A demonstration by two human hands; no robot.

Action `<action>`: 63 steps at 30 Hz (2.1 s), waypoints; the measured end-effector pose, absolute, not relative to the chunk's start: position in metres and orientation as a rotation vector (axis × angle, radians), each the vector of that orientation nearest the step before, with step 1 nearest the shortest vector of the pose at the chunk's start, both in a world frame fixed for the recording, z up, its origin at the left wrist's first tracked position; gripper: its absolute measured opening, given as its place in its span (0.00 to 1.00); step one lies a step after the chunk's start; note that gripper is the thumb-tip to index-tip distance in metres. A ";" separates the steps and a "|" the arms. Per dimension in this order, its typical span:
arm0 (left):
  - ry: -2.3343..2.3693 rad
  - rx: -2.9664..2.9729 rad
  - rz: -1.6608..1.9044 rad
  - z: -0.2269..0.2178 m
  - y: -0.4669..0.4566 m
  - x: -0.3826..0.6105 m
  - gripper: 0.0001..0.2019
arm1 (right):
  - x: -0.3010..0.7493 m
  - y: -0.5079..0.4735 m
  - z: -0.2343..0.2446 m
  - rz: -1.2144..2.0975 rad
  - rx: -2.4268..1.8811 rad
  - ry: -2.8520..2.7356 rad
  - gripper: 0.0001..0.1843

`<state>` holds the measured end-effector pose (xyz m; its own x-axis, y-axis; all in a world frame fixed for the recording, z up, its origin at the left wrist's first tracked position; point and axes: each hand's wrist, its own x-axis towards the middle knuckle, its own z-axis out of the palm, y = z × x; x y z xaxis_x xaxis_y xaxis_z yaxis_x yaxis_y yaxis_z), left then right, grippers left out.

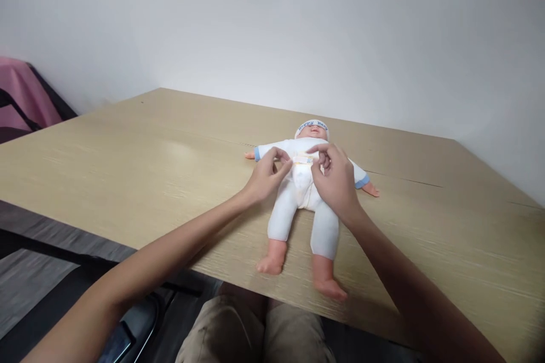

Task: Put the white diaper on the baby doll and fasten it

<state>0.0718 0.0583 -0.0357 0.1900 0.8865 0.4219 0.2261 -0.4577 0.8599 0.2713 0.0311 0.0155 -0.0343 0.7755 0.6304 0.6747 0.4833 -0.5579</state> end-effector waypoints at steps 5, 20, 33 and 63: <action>0.794 2.384 0.799 -0.018 -0.004 0.060 0.13 | 0.288 -0.043 0.003 0.512 -1.188 -1.865 0.05; 1.117 2.235 0.849 -0.045 0.014 0.075 0.19 | 0.304 -0.048 -0.036 0.202 -1.637 -2.029 0.10; 0.903 2.186 1.092 -0.049 0.011 0.071 0.12 | 0.297 -0.060 -0.047 0.091 -1.565 -1.993 0.12; 0.951 1.402 1.049 -0.068 0.023 0.071 0.28 | 0.312 -0.053 -0.033 0.475 -1.573 -1.598 0.14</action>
